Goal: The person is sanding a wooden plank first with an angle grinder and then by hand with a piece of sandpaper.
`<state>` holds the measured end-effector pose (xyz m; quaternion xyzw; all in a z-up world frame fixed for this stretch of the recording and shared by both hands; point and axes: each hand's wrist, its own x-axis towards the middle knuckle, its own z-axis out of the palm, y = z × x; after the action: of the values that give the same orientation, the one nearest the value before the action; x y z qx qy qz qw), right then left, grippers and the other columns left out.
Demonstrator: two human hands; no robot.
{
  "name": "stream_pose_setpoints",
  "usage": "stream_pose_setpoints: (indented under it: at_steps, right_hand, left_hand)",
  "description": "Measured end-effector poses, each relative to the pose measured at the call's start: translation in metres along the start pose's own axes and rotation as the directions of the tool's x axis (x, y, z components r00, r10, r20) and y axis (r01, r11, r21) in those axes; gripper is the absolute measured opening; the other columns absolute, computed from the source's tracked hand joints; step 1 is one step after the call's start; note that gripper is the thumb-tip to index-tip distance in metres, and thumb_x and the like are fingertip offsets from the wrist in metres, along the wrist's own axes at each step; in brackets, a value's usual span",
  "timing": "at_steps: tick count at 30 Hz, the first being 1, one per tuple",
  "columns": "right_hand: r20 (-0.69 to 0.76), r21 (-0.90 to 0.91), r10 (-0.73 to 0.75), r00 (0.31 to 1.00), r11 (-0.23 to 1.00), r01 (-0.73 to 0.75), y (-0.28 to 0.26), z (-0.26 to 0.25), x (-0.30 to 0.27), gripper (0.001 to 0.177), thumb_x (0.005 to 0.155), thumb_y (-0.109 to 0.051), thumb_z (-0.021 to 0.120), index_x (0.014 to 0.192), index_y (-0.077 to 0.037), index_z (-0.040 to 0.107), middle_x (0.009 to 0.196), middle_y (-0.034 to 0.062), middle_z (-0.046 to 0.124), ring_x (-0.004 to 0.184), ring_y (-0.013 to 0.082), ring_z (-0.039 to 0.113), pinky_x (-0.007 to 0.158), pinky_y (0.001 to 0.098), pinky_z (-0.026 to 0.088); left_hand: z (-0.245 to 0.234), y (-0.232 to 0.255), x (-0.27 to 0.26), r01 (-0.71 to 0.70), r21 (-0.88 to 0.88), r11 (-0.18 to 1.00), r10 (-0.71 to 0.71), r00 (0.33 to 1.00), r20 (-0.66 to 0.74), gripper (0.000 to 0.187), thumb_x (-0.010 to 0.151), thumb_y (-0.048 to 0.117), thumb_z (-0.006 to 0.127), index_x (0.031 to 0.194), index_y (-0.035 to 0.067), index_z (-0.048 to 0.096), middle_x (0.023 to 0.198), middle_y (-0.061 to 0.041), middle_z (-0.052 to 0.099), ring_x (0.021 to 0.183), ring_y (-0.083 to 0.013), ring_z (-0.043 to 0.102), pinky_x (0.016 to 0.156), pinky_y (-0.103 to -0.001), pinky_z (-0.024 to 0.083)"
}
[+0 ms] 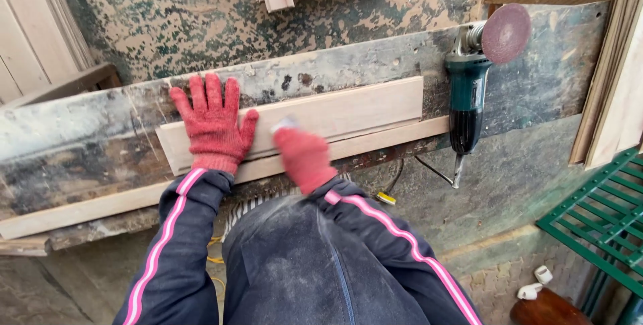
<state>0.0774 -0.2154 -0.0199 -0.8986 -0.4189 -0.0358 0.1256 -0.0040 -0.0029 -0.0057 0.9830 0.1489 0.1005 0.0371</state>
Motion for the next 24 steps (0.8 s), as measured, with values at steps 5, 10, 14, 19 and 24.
stream_pose_setpoints:
  at_steps: [5,10,14,19,24]
  right_hand:
    - [0.064,-0.318,0.053,0.997,0.948,-0.030,0.123,-0.026,-0.002,0.007,0.092,-0.016,0.064,0.093,-0.022,0.066,0.075,-0.0013,0.060,0.071,0.0184,0.067,0.062,0.0320,0.055]
    - [-0.006,-0.467,0.342,0.940,0.830,-0.305,0.151,-0.010,-0.013,0.016,0.102,-0.036,0.056,0.094,-0.024,0.063,0.077,-0.0020,0.064,0.070,0.0182,0.069,0.064,0.0319,0.055]
    - [0.003,-0.101,-0.025,1.000,0.995,0.025,0.004,-0.006,0.014,0.011,0.093,-0.017,0.057,0.091,-0.026,0.062,0.071,-0.0054,0.057,0.067,0.0163,0.065,0.064,0.0328,0.055]
    - [-0.034,-0.178,-0.014,0.999,0.984,0.007,0.108,-0.017,0.003,0.010,0.096,-0.014,0.059,0.098,-0.022,0.065,0.076,-0.0004,0.059,0.069,0.0195,0.064,0.063,0.0350,0.054]
    - [-0.064,-0.399,0.534,0.843,0.761,-0.512,0.165,-0.012,-0.005,0.030,0.110,-0.045,0.050,0.090,-0.025,0.058,0.069,-0.0050,0.059,0.060,0.0145,0.064,0.057,0.0299,0.054]
  left_hand:
    - [0.007,-0.002,0.000,0.008,0.018,1.000,-0.007,0.999,-0.041,0.065,0.104,0.056,0.050,0.143,0.007,0.066,0.144,-0.030,0.057,0.138,-0.0513,0.045,0.114,-0.076,0.024]
    - [0.000,0.001,0.000,0.046,0.021,0.999,-0.047,0.998,0.053,0.067,0.102,0.057,0.055,0.148,0.010,0.064,0.148,-0.028,0.057,0.144,-0.0488,0.041,0.120,-0.074,0.016]
    - [0.001,0.000,0.003,0.038,-0.058,0.998,-0.037,0.999,0.022,0.066,0.105,0.053,0.049,0.148,0.004,0.062,0.147,-0.035,0.052,0.140,-0.0549,0.041,0.114,-0.078,0.019]
    - [-0.004,0.000,0.000,0.067,0.003,0.998,-0.067,0.990,0.127,0.070,0.102,0.057,0.054,0.151,0.008,0.060,0.150,-0.028,0.056,0.146,-0.0483,0.039,0.122,-0.073,0.012]
    - [-0.008,0.003,0.001,0.109,-0.009,0.994,-0.105,0.972,0.208,0.070,0.102,0.057,0.053,0.153,0.009,0.058,0.154,-0.029,0.053,0.149,-0.0485,0.035,0.122,-0.072,0.010]
